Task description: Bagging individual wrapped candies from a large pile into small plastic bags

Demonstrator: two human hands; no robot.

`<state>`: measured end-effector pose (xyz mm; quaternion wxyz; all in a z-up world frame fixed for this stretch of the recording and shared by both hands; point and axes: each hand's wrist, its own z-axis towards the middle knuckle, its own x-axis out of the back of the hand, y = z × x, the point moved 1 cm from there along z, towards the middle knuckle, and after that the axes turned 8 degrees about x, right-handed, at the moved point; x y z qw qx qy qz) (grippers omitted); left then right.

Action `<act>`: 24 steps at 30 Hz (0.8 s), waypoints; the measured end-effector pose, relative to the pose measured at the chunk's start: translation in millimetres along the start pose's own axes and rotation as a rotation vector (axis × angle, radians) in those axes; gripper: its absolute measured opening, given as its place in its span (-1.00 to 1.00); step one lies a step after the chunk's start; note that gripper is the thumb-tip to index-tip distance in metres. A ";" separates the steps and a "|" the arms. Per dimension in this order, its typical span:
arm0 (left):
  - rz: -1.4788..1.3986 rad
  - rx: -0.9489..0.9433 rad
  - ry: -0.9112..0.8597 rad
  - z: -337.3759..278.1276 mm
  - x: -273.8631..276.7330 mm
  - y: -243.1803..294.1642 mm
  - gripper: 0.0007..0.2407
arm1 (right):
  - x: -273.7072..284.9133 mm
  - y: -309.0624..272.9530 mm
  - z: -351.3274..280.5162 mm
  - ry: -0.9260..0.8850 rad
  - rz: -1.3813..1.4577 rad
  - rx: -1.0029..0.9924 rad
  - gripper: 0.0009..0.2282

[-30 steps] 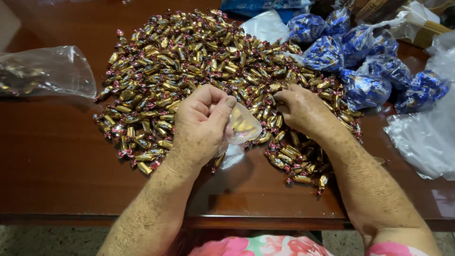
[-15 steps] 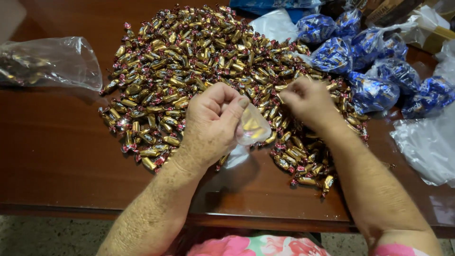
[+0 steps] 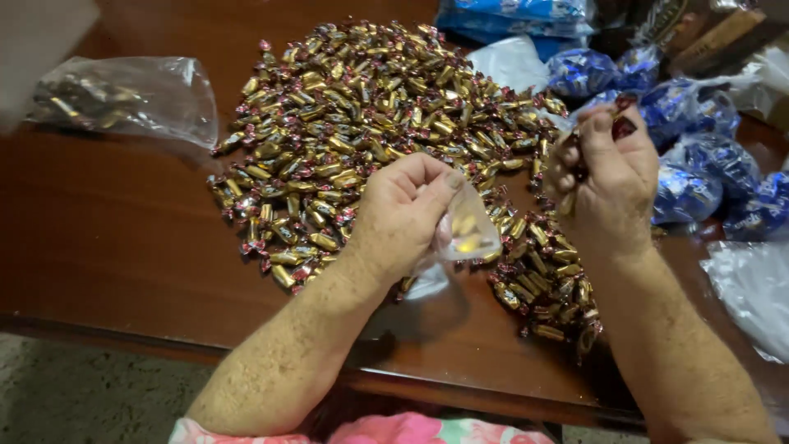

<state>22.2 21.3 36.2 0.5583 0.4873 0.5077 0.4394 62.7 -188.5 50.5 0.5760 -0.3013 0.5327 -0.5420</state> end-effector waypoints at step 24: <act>0.144 -0.175 0.226 31.6 15.8 -34.9 -0.91 | -77.3 -8.9 -8.9 -1.198 -1.353 0.479 -0.80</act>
